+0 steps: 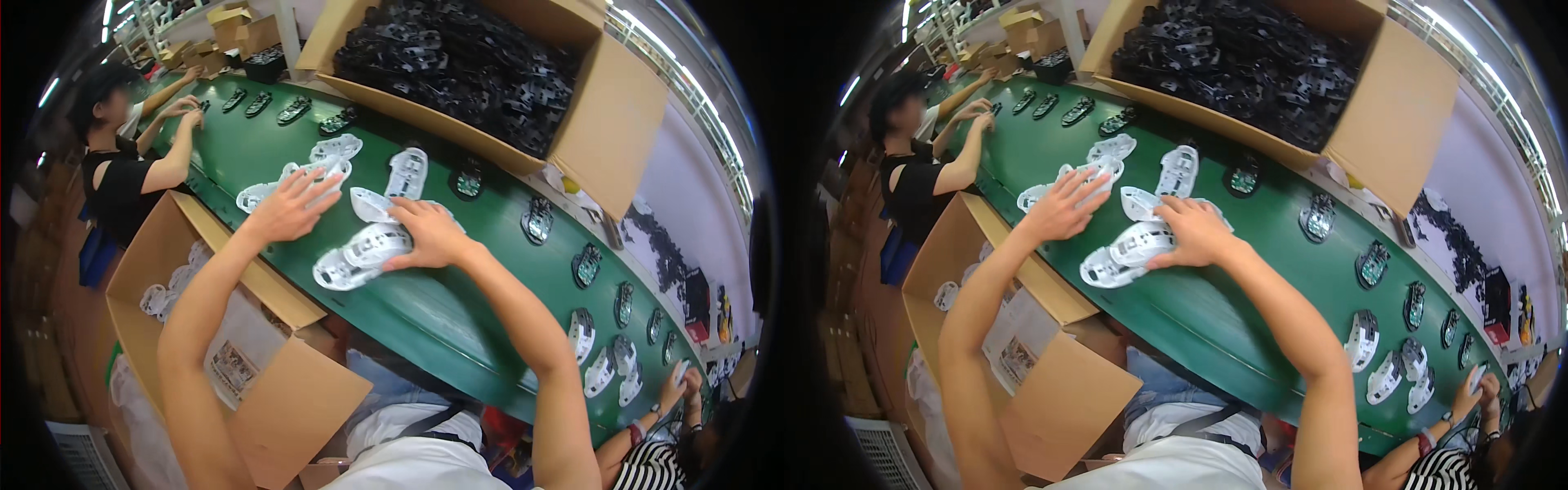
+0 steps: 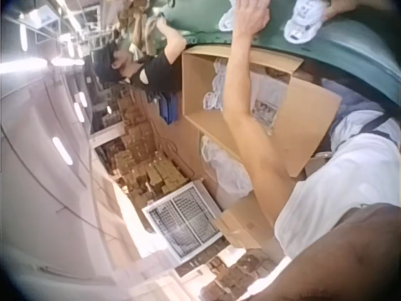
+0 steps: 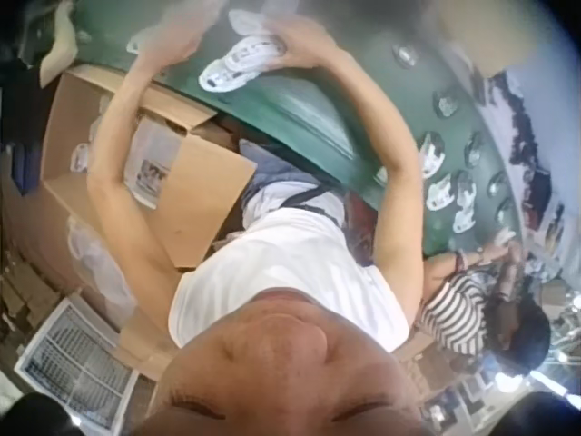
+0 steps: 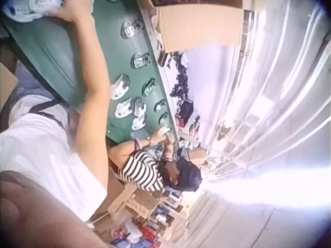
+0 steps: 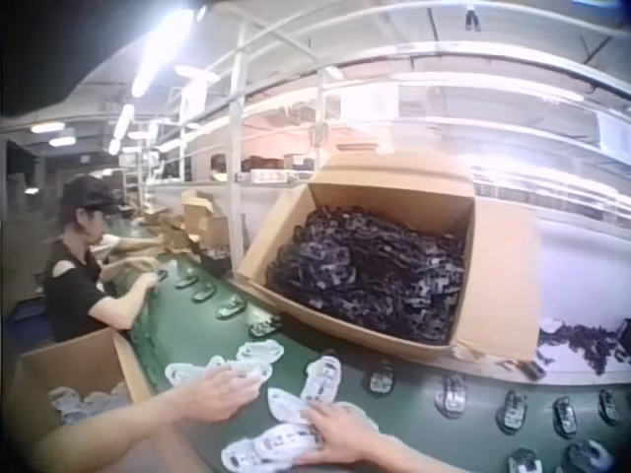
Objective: Assemble the internal components and outer shells of computer mice on a production line.
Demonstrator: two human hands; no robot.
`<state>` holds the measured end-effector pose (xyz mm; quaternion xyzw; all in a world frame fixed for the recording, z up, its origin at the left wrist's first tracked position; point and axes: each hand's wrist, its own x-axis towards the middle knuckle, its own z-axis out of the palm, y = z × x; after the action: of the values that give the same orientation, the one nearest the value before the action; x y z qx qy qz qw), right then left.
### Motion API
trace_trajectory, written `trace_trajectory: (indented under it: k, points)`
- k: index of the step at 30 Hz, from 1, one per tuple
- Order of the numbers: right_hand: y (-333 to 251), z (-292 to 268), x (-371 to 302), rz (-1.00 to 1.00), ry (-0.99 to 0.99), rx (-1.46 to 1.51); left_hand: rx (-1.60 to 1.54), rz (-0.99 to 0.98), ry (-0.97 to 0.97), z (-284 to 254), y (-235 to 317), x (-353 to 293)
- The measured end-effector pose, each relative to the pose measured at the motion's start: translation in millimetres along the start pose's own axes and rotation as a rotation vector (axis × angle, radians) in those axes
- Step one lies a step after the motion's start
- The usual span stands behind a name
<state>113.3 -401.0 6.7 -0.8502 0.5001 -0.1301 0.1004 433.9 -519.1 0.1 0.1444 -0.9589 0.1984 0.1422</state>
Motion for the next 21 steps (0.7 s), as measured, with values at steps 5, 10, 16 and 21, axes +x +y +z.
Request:
trace_trajectory:
  k: [5, 10, 16, 21]
  points:
    - [-32.9, 31.6, 92.6, -0.006, 0.0, 0.014, 0.207, -0.19, -0.025, 19.1, -60.1, -36.1]
    - [-40.8, 50.1, 156.7, -0.016, 0.031, 0.042, 0.149, -0.46, 0.023, 48.1, -97.8, -51.2]
    - [-49.1, 59.4, 207.2, -0.035, 0.052, 0.053, 0.063, -0.884, 0.051, 87.1, -137.7, -91.5]
    - [-48.3, 65.8, 242.3, 0.011, 0.103, 0.027, 0.051, -1.016, 0.142, 94.5, -167.5, -89.8]
